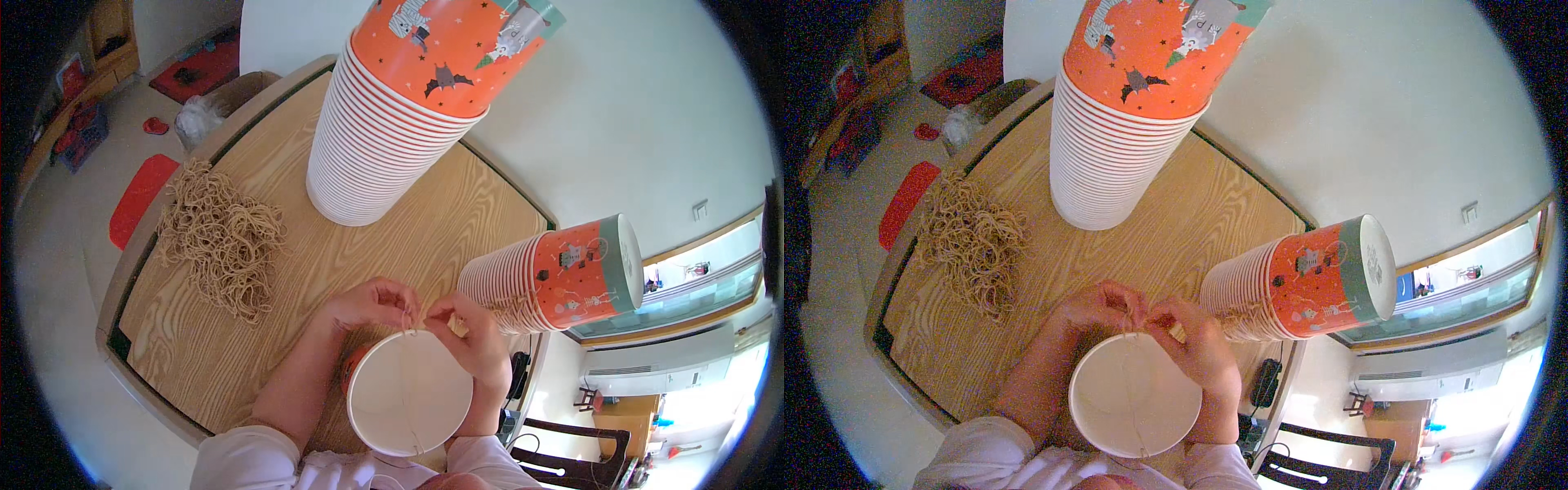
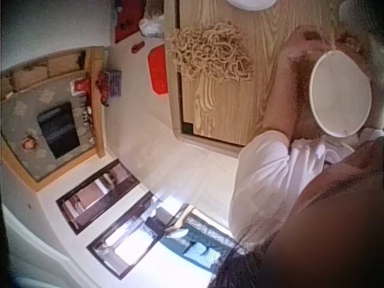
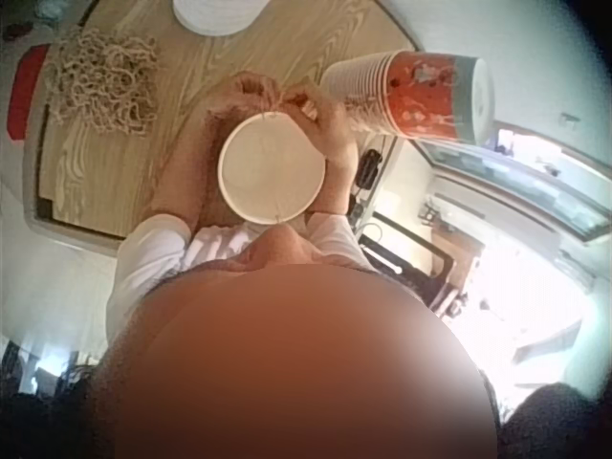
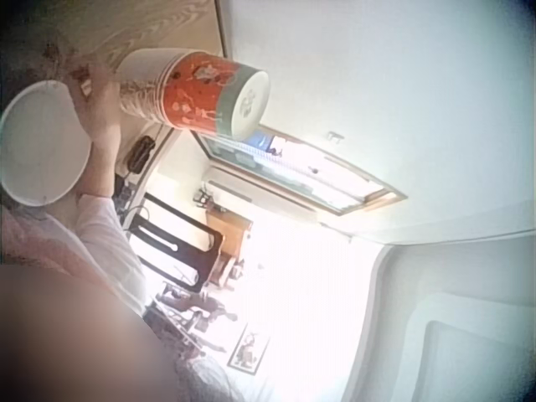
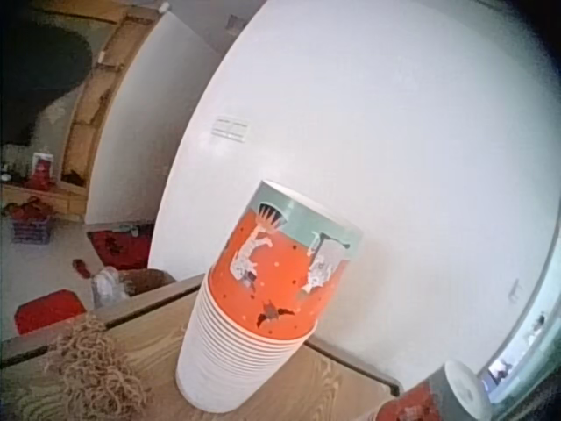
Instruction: Wrapping rubber bands around the rim of paper cups and stacking them.
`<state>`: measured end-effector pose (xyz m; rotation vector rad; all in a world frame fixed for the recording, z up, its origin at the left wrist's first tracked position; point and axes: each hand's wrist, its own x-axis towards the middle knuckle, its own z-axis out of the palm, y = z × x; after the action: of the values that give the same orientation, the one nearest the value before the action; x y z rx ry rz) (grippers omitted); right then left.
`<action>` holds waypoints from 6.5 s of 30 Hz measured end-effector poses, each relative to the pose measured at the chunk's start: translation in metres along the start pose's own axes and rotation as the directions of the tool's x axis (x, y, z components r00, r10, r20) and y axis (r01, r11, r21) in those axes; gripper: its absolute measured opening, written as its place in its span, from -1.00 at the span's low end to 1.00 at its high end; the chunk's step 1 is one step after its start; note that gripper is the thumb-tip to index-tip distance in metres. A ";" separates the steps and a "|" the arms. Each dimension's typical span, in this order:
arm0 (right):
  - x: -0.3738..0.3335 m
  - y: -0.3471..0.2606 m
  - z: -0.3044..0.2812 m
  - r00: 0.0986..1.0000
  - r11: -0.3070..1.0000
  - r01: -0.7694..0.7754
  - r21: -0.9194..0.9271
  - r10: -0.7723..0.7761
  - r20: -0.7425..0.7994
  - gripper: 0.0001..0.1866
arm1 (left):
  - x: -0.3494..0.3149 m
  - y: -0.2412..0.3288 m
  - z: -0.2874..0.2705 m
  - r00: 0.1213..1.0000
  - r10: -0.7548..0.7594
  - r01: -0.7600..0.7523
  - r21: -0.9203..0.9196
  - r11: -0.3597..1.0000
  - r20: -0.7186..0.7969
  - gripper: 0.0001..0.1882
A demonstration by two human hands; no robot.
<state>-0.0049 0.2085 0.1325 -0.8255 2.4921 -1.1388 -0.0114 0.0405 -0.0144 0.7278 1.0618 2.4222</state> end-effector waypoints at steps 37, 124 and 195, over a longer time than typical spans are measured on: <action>0.002 0.013 0.001 0.979 0.990 -0.010 0.143 -0.019 0.201 -0.86 | -0.003 -0.004 0.004 0.981 0.162 -0.185 -0.246 0.952 -0.109 -0.81; 0.002 0.013 0.002 0.982 0.994 -0.109 -0.018 0.110 0.150 -0.86 | 0.002 -0.002 0.004 0.996 0.085 -0.084 -0.101 0.991 0.004 -0.88; -0.014 -0.004 0.002 0.971 0.979 0.047 -0.201 -0.092 -0.220 -0.85 | 0.000 0.018 0.019 0.992 -0.110 0.108 -0.030 0.994 -0.060 -0.79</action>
<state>0.0084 0.2138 0.1348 -0.8841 2.8211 -1.0795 -0.0025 0.0395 0.0107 0.5749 1.0614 2.3744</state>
